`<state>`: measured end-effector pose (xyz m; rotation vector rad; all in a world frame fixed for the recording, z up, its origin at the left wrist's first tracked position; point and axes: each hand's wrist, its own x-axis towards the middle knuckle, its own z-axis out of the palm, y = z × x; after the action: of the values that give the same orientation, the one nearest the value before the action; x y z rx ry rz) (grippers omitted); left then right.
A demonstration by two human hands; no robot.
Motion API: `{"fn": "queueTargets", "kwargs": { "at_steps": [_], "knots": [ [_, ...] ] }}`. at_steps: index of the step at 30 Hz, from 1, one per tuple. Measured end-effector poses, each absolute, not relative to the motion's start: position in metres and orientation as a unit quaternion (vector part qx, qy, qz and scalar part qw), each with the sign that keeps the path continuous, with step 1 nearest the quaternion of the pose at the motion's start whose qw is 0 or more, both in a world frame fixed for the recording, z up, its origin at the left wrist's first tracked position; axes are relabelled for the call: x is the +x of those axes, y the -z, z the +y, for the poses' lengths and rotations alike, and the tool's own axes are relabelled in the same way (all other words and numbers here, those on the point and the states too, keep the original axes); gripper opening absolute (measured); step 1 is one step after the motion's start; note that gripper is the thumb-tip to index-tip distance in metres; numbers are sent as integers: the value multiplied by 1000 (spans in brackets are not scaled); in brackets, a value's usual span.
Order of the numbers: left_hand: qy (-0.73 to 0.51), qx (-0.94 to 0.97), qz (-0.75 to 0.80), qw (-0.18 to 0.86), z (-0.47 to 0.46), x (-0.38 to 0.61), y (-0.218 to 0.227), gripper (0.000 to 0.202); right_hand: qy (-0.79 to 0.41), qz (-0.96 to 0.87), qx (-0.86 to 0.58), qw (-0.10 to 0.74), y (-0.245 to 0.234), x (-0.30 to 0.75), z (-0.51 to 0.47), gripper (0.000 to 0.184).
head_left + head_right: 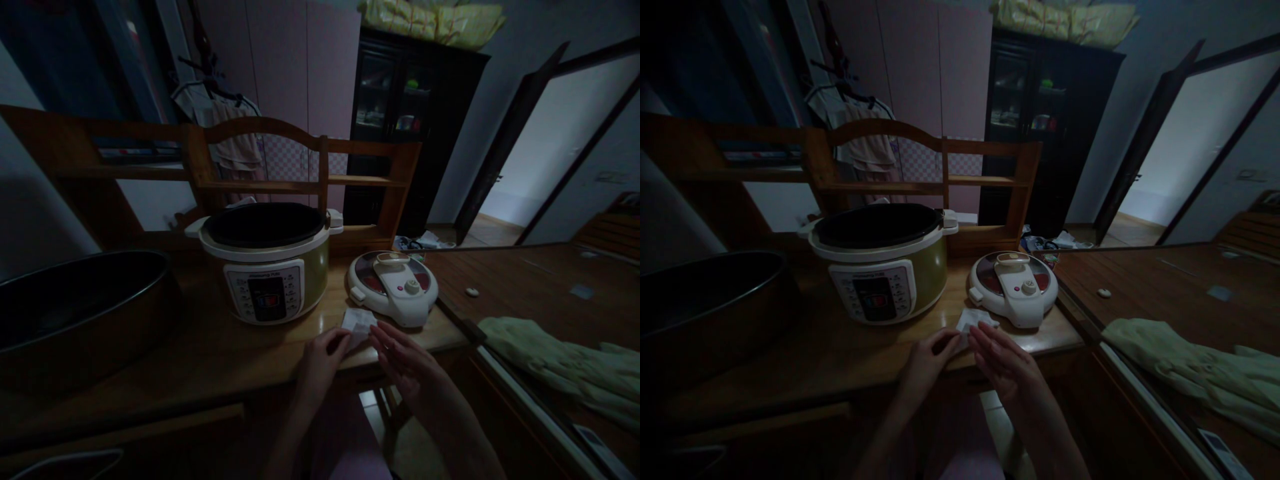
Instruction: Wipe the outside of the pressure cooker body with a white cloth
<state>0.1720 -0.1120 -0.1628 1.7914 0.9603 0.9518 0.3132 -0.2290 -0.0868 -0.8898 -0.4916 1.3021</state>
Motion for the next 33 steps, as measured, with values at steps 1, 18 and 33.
{"fn": "queueTargets", "kwargs": {
  "at_steps": [1, 18, 33],
  "knots": [
    [-379, 716, 378, 448, -111, 172, 162, 18, -584, -223, -394, 674, 86, 313, -229, 33],
    [-222, 935, 191, 199, -108, 157, 148, 11, -473, -271, -459, 702, 125, 365, -233, 35],
    [-220, 960, 164, -49, -130, 189, 160, 11, -365, -290, -551, 693, 123, 357, -248, 39]
  ]
}}
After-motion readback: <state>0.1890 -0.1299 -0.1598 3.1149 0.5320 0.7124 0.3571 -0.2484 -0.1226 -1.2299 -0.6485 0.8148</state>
